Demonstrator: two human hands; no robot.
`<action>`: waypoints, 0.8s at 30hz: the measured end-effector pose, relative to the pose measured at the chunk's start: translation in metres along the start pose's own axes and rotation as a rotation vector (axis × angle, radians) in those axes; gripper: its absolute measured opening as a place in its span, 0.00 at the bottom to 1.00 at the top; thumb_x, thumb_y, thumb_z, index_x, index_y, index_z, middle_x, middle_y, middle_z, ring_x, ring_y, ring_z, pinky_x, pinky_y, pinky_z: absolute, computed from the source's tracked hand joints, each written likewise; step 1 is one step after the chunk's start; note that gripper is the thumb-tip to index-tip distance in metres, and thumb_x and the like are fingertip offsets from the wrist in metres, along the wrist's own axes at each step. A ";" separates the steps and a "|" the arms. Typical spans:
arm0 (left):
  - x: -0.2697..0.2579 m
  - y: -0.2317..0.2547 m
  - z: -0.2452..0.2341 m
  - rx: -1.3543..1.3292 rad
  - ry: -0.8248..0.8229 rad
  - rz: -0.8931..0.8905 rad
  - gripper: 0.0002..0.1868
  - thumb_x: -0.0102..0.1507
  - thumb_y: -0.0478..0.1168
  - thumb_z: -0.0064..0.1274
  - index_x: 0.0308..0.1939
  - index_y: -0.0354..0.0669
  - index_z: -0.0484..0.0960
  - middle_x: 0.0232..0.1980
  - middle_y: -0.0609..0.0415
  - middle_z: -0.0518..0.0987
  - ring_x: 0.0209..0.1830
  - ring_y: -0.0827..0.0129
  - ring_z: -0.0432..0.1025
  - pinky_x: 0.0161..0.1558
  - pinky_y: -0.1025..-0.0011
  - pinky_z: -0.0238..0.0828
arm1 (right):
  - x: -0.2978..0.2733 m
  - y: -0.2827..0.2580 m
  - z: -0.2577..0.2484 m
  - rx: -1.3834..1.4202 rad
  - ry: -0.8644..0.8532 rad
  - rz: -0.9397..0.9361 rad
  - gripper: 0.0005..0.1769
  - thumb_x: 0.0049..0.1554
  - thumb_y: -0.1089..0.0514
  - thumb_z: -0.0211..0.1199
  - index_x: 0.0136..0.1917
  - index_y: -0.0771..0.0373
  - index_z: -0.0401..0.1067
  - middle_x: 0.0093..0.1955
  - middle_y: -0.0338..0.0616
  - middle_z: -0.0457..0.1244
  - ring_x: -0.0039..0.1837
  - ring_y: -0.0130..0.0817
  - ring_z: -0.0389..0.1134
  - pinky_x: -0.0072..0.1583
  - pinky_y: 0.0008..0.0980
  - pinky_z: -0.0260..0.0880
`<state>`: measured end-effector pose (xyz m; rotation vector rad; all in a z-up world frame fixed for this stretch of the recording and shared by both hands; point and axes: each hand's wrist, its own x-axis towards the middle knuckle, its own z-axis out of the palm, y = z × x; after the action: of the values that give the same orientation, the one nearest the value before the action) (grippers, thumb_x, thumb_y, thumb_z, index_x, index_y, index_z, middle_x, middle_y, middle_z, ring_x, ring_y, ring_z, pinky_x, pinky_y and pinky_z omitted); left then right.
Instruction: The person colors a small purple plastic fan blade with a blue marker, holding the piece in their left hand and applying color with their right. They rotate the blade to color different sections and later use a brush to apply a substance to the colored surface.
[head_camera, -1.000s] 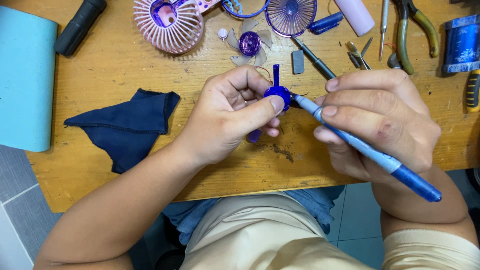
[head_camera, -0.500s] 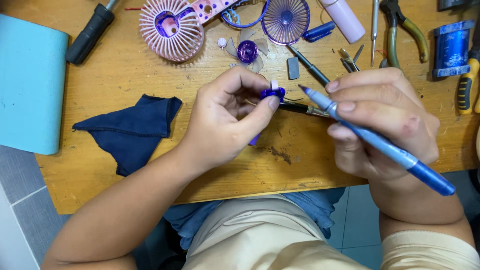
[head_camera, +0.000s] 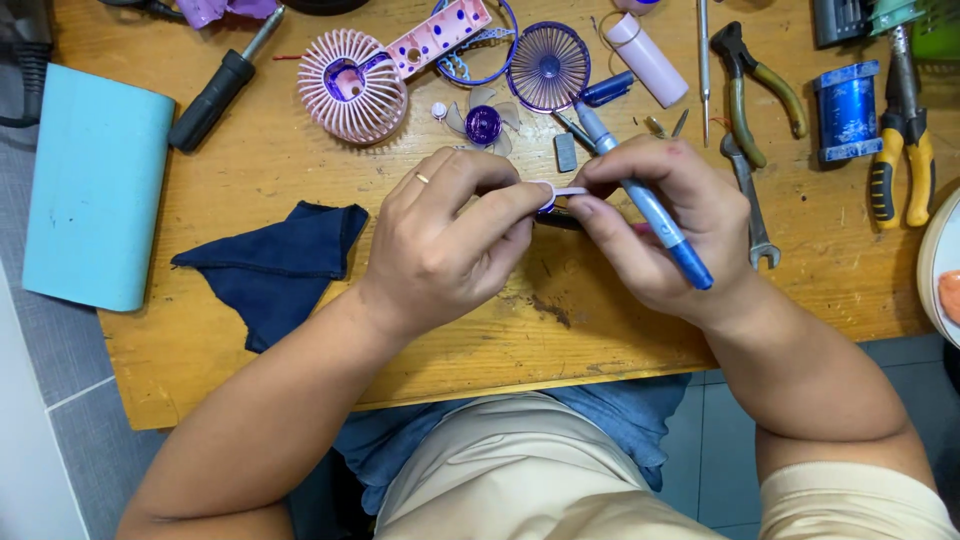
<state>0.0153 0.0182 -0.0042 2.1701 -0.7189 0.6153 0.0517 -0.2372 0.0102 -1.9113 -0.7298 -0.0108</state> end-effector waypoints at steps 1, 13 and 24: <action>0.001 0.001 0.000 0.004 0.002 0.002 0.10 0.75 0.28 0.64 0.60 0.38 0.88 0.53 0.42 0.81 0.46 0.47 0.77 0.52 0.52 0.78 | 0.001 0.001 0.000 0.000 0.000 -0.005 0.13 0.70 0.71 0.74 0.64 0.74 0.73 0.60 0.59 0.71 0.61 0.45 0.76 0.69 0.37 0.75; 0.008 -0.018 0.002 -0.056 -0.011 -0.333 0.18 0.67 0.26 0.54 0.62 0.29 0.75 0.58 0.40 0.74 0.57 0.51 0.73 0.59 0.57 0.75 | 0.025 0.026 -0.001 -0.263 -0.032 -0.251 0.11 0.74 0.71 0.78 0.64 0.75 0.77 0.58 0.62 0.74 0.59 0.55 0.74 0.67 0.49 0.75; 0.007 -0.032 0.002 0.061 0.061 -0.198 0.15 0.67 0.32 0.51 0.49 0.49 0.92 0.44 0.51 0.83 0.44 0.54 0.82 0.50 0.58 0.81 | 0.026 0.049 0.013 -0.410 -0.045 -0.266 0.08 0.70 0.68 0.78 0.61 0.64 0.84 0.53 0.51 0.76 0.58 0.59 0.78 0.59 0.54 0.80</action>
<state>0.0418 0.0322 -0.0176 2.2351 -0.4519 0.6031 0.0923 -0.2271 -0.0279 -2.1886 -1.0723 -0.3055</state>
